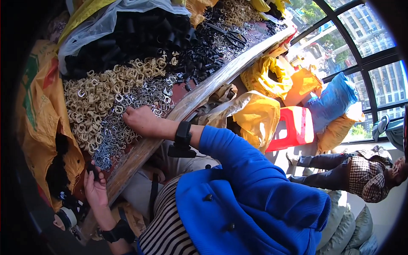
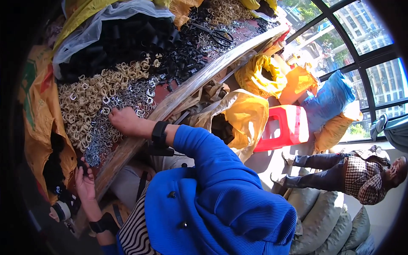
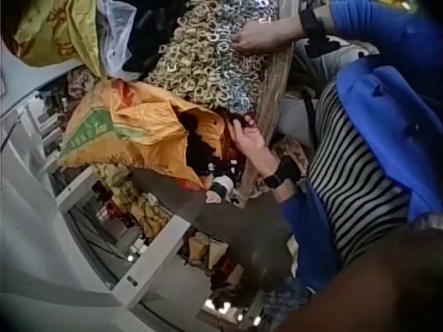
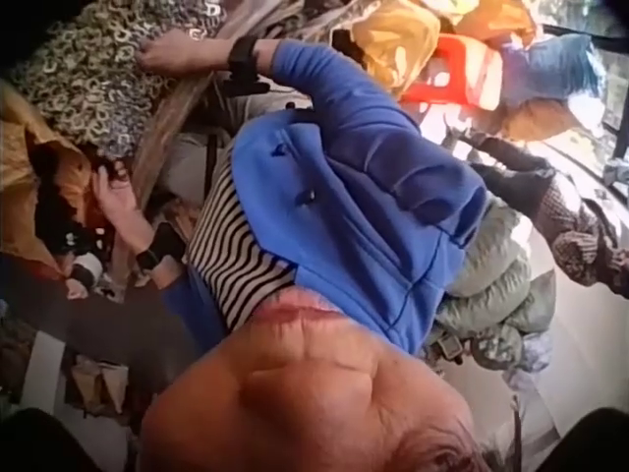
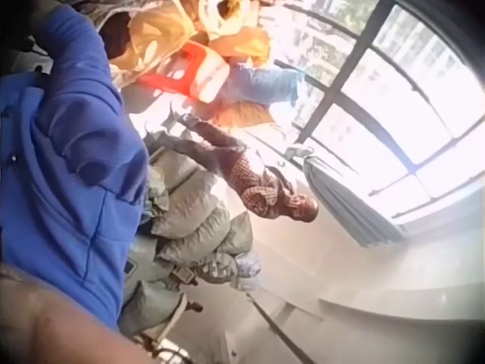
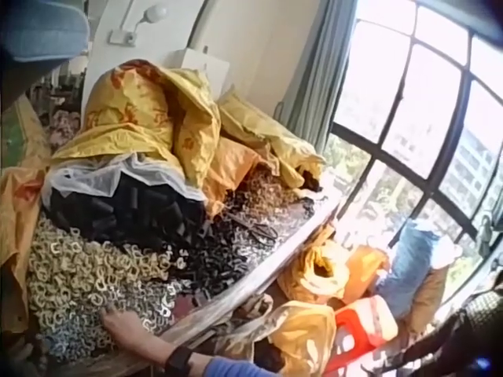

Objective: Sorting and inspecting small metal hardware components at a workbench in a factory setting.

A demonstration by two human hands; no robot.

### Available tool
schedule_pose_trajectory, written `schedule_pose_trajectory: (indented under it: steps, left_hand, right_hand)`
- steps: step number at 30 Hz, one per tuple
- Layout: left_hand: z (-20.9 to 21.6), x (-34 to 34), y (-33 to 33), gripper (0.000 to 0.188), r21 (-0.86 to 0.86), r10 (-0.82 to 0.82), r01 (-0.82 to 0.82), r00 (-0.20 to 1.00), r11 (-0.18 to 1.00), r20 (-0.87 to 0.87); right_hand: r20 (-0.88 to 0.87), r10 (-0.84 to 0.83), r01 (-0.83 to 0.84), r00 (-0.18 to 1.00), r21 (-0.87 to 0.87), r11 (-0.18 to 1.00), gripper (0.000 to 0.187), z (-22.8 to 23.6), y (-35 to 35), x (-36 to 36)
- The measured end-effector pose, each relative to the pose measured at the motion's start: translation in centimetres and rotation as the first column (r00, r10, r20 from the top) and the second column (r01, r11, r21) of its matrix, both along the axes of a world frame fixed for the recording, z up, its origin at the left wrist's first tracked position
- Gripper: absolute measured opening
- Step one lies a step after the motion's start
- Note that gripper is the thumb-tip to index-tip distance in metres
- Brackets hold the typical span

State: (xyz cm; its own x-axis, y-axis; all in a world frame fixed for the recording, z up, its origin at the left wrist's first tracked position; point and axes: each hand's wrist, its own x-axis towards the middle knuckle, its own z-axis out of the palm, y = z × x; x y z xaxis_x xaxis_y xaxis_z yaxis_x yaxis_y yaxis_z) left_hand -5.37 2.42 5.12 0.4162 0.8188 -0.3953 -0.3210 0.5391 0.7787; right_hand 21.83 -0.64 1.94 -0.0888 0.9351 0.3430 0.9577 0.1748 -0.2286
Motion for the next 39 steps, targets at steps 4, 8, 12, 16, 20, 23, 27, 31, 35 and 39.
schedule_pose_trajectory:
  steps: [4,8,12,16,20,23,27,31,35,39]
  left_hand:
    - [-0.2,1.0,-0.4,0.035,-0.021,-0.086,0.086,0.996,0.996,0.019]
    - [0.0,2.9,-0.3,0.035,-0.044,-0.162,0.166,0.983,0.985,0.082]
    - [0.8,3.9,-1.3,0.033,-0.043,-0.158,0.161,0.985,0.986,0.066]
    - [0.2,3.9,-1.6,0.029,-0.021,-0.168,0.169,0.984,0.985,0.062]
    - [0.9,4.9,-2.0,0.017,-0.061,-0.155,0.156,0.988,0.986,0.016]
    - [1.0,4.5,-2.3,0.016,-0.07,-0.078,0.075,0.996,0.995,-0.039]
    - [0.4,4.4,-2.5,0.013,-0.069,-0.097,0.095,0.995,0.993,-0.016]
    - [0.3,4.8,-2.8,0.012,-0.07,-0.119,0.118,0.993,0.991,-0.013]
    - [0.1,4.8,-3.0,0.011,-0.072,-0.118,0.118,0.993,0.99,0.002]
    - [-0.3,4.8,-3.1,0.011,-0.072,-0.115,0.115,0.993,0.991,0.005]
  right_hand:
    - [0.007,-0.002,0.002,1.0,0.003,1.0,0.011,-0.7,0.2,-0.4]
    - [-0.04,-0.036,0.037,0.999,0.018,0.999,0.013,-0.1,-0.3,0.1]
    - [-0.083,-0.041,0.04,0.996,-0.016,0.999,0.015,0.9,-0.8,0.4]
    - [-0.111,-0.095,0.094,0.989,-0.015,0.995,0.014,0.4,0.0,0.6]
    - [-0.137,-0.194,0.193,0.971,-0.022,0.981,0.006,0.9,-0.9,2.9]
    - [-0.121,-0.219,0.218,0.968,-0.026,0.976,0.009,1.1,-1.1,3.4]
    - [-0.231,-0.019,0.02,0.973,0.0,1.0,0.009,1.1,-1.2,2.5]
    - [-0.224,0.045,-0.042,0.974,0.017,0.999,0.009,0.6,-0.8,1.4]
    - [-0.088,-0.05,0.045,0.995,-0.062,0.997,0.009,-0.2,0.1,0.7]
    - [-0.058,-0.028,0.025,0.998,-0.058,0.998,0.009,-0.1,0.5,0.1]
